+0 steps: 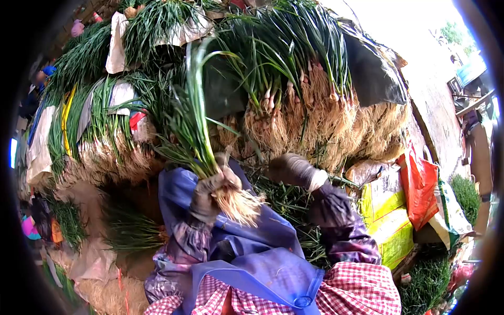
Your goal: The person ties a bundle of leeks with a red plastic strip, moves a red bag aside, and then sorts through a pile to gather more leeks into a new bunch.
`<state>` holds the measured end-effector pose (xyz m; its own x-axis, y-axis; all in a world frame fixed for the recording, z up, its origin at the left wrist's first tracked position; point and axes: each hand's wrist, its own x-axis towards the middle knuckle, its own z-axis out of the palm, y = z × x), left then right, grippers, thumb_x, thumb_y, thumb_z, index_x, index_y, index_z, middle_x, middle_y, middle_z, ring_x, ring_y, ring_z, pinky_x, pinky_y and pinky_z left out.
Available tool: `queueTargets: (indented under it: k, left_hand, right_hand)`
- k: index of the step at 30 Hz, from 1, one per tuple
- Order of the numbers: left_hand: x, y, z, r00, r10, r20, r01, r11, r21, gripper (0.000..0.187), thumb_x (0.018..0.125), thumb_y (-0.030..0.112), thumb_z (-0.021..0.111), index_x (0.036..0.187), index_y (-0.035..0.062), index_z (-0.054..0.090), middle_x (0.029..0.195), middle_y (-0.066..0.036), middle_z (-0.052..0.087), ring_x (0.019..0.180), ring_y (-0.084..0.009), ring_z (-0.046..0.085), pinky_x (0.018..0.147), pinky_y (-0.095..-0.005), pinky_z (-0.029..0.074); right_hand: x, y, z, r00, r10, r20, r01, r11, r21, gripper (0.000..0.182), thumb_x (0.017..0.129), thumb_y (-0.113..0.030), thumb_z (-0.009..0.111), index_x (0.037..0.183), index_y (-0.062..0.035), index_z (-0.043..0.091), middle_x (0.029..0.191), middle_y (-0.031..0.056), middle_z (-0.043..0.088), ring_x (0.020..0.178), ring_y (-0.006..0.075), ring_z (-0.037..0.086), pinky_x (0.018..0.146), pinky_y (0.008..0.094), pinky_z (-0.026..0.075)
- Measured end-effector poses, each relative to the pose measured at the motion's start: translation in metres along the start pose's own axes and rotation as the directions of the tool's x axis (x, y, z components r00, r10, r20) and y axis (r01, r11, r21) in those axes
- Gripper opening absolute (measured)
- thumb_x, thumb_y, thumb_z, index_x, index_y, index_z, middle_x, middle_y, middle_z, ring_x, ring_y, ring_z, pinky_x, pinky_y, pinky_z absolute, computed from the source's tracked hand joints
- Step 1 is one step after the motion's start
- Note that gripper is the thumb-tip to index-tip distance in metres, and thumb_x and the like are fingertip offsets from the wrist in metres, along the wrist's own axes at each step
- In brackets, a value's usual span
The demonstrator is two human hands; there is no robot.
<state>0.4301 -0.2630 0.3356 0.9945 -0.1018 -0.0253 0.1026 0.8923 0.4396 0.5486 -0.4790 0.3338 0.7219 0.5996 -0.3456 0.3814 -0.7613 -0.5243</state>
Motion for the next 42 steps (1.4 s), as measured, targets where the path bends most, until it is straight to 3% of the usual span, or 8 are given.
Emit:
queueTargets:
  k: [6, 15, 19, 22, 26, 32, 36, 42]
  left_hand:
    - [0.017, -0.008, -0.006, 0.997, -0.021, 0.078, 0.026, 0.998, -0.055, 0.021, 0.088, 0.022, 0.064, 0.100, 0.0086, 0.054, 0.080, -0.006, 0.056, 0.081, -0.0209, 0.055, 0.075, -0.0362, 0.046]
    - [0.007, -0.015, -0.008, 0.940, -0.009, -0.342, 0.099, 0.965, 0.245, 0.030, 0.083, 0.022, 0.071, 0.104, 0.0067, 0.056, 0.075, 0.000, 0.059, 0.055, -0.0060, 0.048, 0.053, -0.0181, 0.041]
    - [0.010, -0.002, 0.033, 0.928, 0.124, -0.352, -0.064, 0.982, 0.178, 0.021, 0.085, 0.020, 0.068, 0.096, 0.0080, 0.055, 0.076, -0.003, 0.057, 0.065, -0.0169, 0.056, 0.064, -0.0309, 0.051]
    - [0.015, 0.000, 0.003, 0.979, 0.199, -0.040, -0.192, 0.972, 0.134, 0.023, 0.087, 0.021, 0.065, 0.103, 0.0073, 0.056, 0.072, -0.002, 0.053, 0.064, -0.0169, 0.052, 0.060, -0.0338, 0.046]
    - [0.016, -0.002, 0.018, 0.996, 0.084, -0.037, -0.081, 0.995, 0.063, 0.024, 0.087, 0.019, 0.064, 0.107, 0.0071, 0.056, 0.074, -0.004, 0.055, 0.067, -0.0177, 0.052, 0.064, -0.0335, 0.045]
    - [0.009, -0.006, 0.015, 0.997, 0.048, -0.053, -0.046, 0.998, 0.039, 0.020, 0.083, 0.017, 0.069, 0.092, 0.0055, 0.054, 0.077, -0.007, 0.056, 0.083, -0.0208, 0.058, 0.085, -0.0383, 0.048]
    - [0.009, -0.008, 0.010, 0.994, 0.044, -0.103, -0.034, 0.995, 0.097, 0.017, 0.084, 0.017, 0.067, 0.090, 0.0077, 0.054, 0.071, -0.004, 0.051, 0.076, -0.0174, 0.051, 0.077, -0.0357, 0.044]
    - [0.021, -0.010, 0.023, 0.999, 0.049, -0.023, -0.039, 0.944, 0.327, 0.025, 0.083, 0.016, 0.067, 0.102, 0.0061, 0.054, 0.085, -0.006, 0.056, 0.065, -0.0137, 0.057, 0.058, -0.0287, 0.055]
  right_hand:
    - [0.047, -0.009, -0.102, 0.492, -0.150, -0.858, -0.240, 0.924, -0.299, 0.022, 0.083, -0.034, 0.067, 0.074, -0.0142, 0.061, 0.065, 0.0039, 0.061, 0.055, 0.0208, 0.060, 0.052, 0.0345, 0.049]
    - [0.033, -0.020, -0.078, 0.830, -0.254, -0.497, 0.404, 0.888, 0.221, 0.018, 0.086, -0.023, 0.067, 0.087, -0.0048, 0.069, 0.068, 0.0050, 0.065, 0.057, 0.0116, 0.059, 0.055, 0.0267, 0.052]
    - [0.001, 0.029, 0.028, 0.970, -0.148, 0.192, 0.198, 0.940, -0.278, 0.032, 0.092, -0.044, 0.050, 0.092, -0.0178, 0.069, 0.076, 0.0054, 0.067, 0.061, 0.0150, 0.063, 0.051, 0.0306, 0.051]
    - [-0.005, 0.003, -0.013, 0.999, 0.047, 0.022, -0.037, 0.940, -0.339, 0.023, 0.089, -0.036, 0.056, 0.085, -0.0157, 0.066, 0.069, 0.0075, 0.062, 0.061, 0.0219, 0.061, 0.058, 0.0352, 0.052]
    - [0.058, -0.014, -0.114, 0.578, 0.053, -0.814, -0.406, 0.884, -0.231, 0.026, 0.084, -0.041, 0.063, 0.083, -0.0146, 0.065, 0.075, 0.0064, 0.065, 0.067, 0.0262, 0.064, 0.063, 0.0389, 0.051]
    - [0.068, -0.020, -0.154, 0.851, 0.048, -0.524, -0.248, 0.915, -0.317, 0.037, 0.078, -0.051, 0.066, 0.090, -0.0159, 0.067, 0.087, 0.0078, 0.068, 0.076, 0.0307, 0.065, 0.071, 0.0421, 0.050]
    - [0.039, 0.025, -0.159, 0.383, -0.037, -0.923, -0.392, 0.898, -0.199, 0.037, 0.073, -0.050, 0.070, 0.086, -0.0155, 0.066, 0.077, 0.0086, 0.067, 0.074, 0.0306, 0.065, 0.068, 0.0412, 0.050]
    - [0.015, 0.001, -0.152, 0.513, 0.099, -0.853, -0.290, 0.955, -0.064, 0.028, 0.075, -0.036, 0.073, 0.076, -0.0098, 0.063, 0.070, 0.0088, 0.065, 0.064, 0.0239, 0.063, 0.059, 0.0372, 0.049]
